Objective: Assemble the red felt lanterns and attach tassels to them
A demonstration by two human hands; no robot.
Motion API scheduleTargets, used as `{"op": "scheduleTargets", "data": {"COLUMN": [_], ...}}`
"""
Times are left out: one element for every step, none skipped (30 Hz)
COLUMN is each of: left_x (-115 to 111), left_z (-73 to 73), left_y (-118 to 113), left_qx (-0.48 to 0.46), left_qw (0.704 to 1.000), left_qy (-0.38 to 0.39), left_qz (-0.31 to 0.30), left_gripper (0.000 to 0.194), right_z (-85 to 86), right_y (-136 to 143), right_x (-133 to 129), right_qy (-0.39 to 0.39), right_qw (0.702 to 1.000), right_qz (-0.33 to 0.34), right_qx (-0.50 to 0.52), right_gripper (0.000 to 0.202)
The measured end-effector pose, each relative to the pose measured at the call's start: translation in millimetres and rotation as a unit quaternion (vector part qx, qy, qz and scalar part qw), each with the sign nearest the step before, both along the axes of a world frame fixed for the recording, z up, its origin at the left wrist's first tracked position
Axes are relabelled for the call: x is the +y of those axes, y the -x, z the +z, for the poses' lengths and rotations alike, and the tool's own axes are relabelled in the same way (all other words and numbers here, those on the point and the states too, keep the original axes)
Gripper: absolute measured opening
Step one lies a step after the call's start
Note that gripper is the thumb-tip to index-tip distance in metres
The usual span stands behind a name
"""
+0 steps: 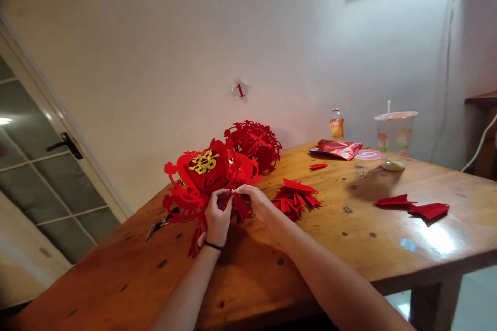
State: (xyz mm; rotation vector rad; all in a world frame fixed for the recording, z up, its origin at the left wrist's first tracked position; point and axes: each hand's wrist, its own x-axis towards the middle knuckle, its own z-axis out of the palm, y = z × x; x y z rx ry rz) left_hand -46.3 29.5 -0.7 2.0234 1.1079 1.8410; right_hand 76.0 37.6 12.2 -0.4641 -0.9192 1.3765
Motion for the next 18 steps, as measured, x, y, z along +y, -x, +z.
{"op": "scheduleTargets", "data": {"left_x": [0.0,0.2,0.6,1.2,1.8,2.3,2.7,2.9,2.9,2.7,2.4,2.1,1.6,1.1,0.6,0.1,-0.4,-0.9], "left_z": [0.0,0.0,0.0,-0.1,-0.2,-0.2,-0.3,-0.4,-0.5,-0.6,-0.7,-0.8,-0.9,-0.8,-0.7,-0.3,0.2,0.8], "left_y": [0.2,0.4,0.6,0.7,0.7,0.7,0.7,0.7,0.7,0.7,0.8,0.8,0.8,0.8,0.8,0.7,0.7,0.6], "left_qx": [0.001,0.002,0.003,0.004,0.006,0.008,0.010,0.012,0.014,0.016,0.019,0.021,0.022,0.023,0.024,0.025,0.025,0.026], "left_qw": [1.000,1.000,1.000,1.000,1.000,1.000,1.000,1.000,1.000,1.000,1.000,1.000,1.000,1.000,1.000,1.000,1.000,1.000], "left_qy": [0.001,0.003,0.004,0.005,0.006,0.008,0.009,0.011,0.012,0.014,0.015,0.016,0.016,0.016,0.014,0.013,0.010,0.007], "left_qz": [0.000,0.000,0.000,0.000,0.000,-0.001,-0.002,-0.002,-0.003,-0.005,-0.005,-0.006,-0.006,-0.005,-0.004,-0.004,-0.003,-0.004], "left_gripper": [0.017,0.016,0.016,0.016,0.016,0.015,0.015,0.014,0.014,0.013,0.012,0.012,0.012,0.011,0.011,0.011,0.011,0.011], "right_z": [0.0,0.2,0.6,1.2,2.0,3.0,4.0,5.0,5.9,6.5,6.8,6.8,6.3,5.6,4.7,3.7,2.8,2.0], "right_y": [0.0,-0.1,-0.2,-0.3,-0.5,-0.7,-0.9,-1.2,-1.3,-1.4,-1.3,-1.1,-0.7,0.0,0.7,1.6,2.4,3.2], "right_x": [-0.4,-1.0,-1.9,-2.9,-4.0,-5.1,-6.1,-6.9,-7.6,-8.0,-8.3,-8.3,-8.3,-8.3,-8.2,-8.3,-8.5,-8.9], "right_qy": [0.002,0.005,0.008,0.010,0.012,0.014,0.016,0.017,0.018,0.019,0.021,0.024,0.028,0.035,0.043,0.053,0.063,0.072], "right_qw": [1.000,1.000,1.000,1.000,1.000,1.000,1.000,1.000,1.000,1.000,1.000,1.000,0.999,0.999,0.999,0.998,0.997,0.996], "right_qz": [0.001,0.003,0.005,0.007,0.008,0.009,0.009,0.009,0.009,0.007,0.006,0.004,0.002,0.000,0.000,0.001,0.002,0.004], "right_qx": [0.002,0.004,0.005,0.006,0.008,0.009,0.011,0.012,0.013,0.015,0.017,0.020,0.024,0.028,0.032,0.036,0.039,0.043], "right_gripper": [0.002,0.001,0.001,0.001,0.001,0.001,0.002,0.002,0.002,0.003,0.003,0.004,0.004,0.005,0.005,0.005,0.005,0.006]}}
